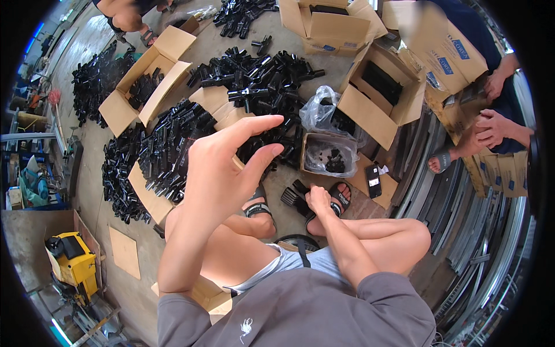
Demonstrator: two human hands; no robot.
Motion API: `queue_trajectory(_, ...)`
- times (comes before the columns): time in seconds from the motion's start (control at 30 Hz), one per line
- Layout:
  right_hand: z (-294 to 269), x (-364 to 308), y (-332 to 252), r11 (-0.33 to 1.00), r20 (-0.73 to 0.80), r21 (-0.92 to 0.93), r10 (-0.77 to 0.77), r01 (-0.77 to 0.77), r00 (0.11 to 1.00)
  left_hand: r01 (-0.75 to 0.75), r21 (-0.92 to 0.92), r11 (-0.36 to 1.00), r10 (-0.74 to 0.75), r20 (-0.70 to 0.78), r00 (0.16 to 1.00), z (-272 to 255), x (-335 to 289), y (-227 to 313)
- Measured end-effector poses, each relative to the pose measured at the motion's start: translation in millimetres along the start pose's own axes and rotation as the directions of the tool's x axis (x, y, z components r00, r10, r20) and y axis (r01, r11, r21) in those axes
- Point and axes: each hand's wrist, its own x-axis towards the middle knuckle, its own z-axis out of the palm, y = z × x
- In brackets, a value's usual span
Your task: The person assembles small black components by hand while sitting on the floor, taking individual pieces from a plastic bag and attaching them to larger black metal structures before placing the assembled items into cardboard boxes.
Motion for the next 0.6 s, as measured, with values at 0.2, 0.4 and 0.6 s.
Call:
queue_trajectory(0.2,-12,-4,3,0.998,0.066,-0.054,-0.014,0.017,0.998,0.054,-0.073,0.996,-0.048,0.093,0.995,43,17,-9)
queue_trajectory(0.4,-43,-6,-16,0.966,0.106,0.15,0.196,-0.211,0.975,0.147,-0.092,0.985,-0.143,0.055,0.988,35,-11,-15)
queue_trajectory(0.6,-112,-34,-75,0.473,0.386,0.851,-0.272,-0.227,0.881,0.095,0.343,0.934,-0.16,0.167,0.973,58,-29,-14)
